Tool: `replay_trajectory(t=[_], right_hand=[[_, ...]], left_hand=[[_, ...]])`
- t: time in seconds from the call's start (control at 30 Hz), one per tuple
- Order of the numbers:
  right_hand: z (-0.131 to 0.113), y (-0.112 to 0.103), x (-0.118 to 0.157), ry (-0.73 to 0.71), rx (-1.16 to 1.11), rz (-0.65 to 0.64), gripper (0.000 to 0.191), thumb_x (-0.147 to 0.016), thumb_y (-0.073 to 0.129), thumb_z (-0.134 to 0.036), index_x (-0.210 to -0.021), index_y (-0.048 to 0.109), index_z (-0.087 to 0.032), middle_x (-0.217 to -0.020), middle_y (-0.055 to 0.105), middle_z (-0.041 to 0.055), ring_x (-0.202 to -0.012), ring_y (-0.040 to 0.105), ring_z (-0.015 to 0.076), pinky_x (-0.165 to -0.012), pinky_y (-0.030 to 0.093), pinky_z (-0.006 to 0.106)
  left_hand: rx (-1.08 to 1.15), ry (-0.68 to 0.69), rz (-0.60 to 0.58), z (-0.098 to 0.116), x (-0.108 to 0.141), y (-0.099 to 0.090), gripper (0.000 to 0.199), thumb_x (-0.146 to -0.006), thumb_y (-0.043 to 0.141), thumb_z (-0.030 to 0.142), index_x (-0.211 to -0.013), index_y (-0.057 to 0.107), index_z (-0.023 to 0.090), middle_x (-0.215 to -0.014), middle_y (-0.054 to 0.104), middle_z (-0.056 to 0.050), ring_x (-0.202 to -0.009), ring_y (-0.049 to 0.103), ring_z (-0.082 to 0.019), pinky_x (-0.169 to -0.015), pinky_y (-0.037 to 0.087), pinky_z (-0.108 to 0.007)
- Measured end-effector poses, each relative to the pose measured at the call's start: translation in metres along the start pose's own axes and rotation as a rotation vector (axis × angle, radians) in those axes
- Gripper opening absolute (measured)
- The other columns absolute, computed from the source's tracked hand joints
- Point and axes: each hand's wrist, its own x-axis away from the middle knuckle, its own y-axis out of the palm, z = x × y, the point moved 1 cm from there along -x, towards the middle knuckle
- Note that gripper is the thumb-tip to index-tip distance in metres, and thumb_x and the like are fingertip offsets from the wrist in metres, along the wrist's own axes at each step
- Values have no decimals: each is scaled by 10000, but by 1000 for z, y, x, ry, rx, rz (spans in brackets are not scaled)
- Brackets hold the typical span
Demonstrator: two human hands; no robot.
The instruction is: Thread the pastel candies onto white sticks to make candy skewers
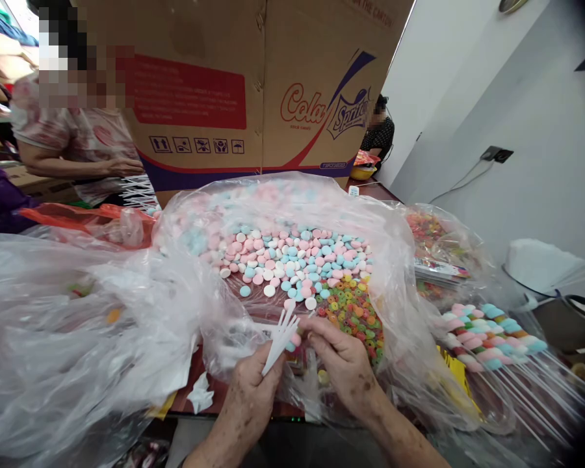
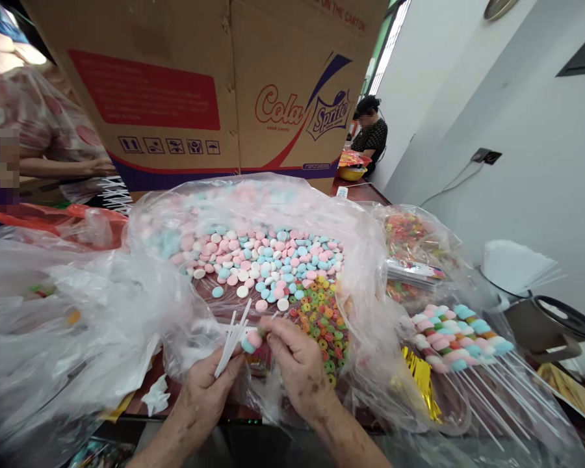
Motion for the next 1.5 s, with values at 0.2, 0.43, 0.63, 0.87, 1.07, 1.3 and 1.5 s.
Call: replay_trajectory(t=[0.2,0.43,0.63,0.87,1.07,1.3,1.5], right_hand=[[-13,-11,-14,88,10,-138,262,-902,515,-310,-1068,702,-233,-1056,721,24,-935,671,188,-844,524,297],[-1,-23,-75,4,723,-84,199,-909,468,-200,-987,649,-176,-1014,652,85,-937,600,204,-838,453,305],[10,1,-77,16,1117,-242,293,-856,501,-98,-1131,575,-170,-1106,594,143,-1027,552,258,-812,449,321],[20,-6,-64,-166,894,-151,232,-857,410,-46,-970,570,-170,-999,572,100,-944,527,222,-821,449,318],[23,-7,-28,-298,754,-82,181,-873,394,-91,-888,539,-197,-917,587,88,-890,540,224,-796,448,331],[14,-43,-41,-25,596,-8,44,-821,536,-168,-847,536,-204,-803,568,15,-731,546,171,-674,429,275],[14,-28,-48,-166,815,-249,134,-904,495,-162,-913,626,-187,-918,621,55,-888,574,198,-795,445,301]], left_hand=[[47,-4,26,-2,2,0,325,-901,470,400,-863,691,165,-585,472,44,-561,397,-153,-537,323,-243],[85,-42,95,4,1,1,393,-858,510,414,-521,482,214,-488,412,59,-486,379,-137,-493,288,-246],[112,-42,78,-2,0,1,366,-860,506,414,-555,470,215,-502,415,60,-494,379,-136,-495,287,-242],[86,-48,46,2,1,-1,385,-884,476,414,-555,472,214,-516,417,56,-519,408,-142,-523,304,-247],[98,-51,63,1,1,0,319,-878,483,402,-635,544,205,-522,443,56,-517,416,-145,-514,302,-248],[95,-41,59,1,1,0,372,-886,491,397,-563,491,212,-514,427,59,-511,395,-135,-513,301,-242],[88,-49,50,-6,1,1,355,-899,491,411,-606,499,210,-531,426,62,-520,388,-137,-513,296,-246]])
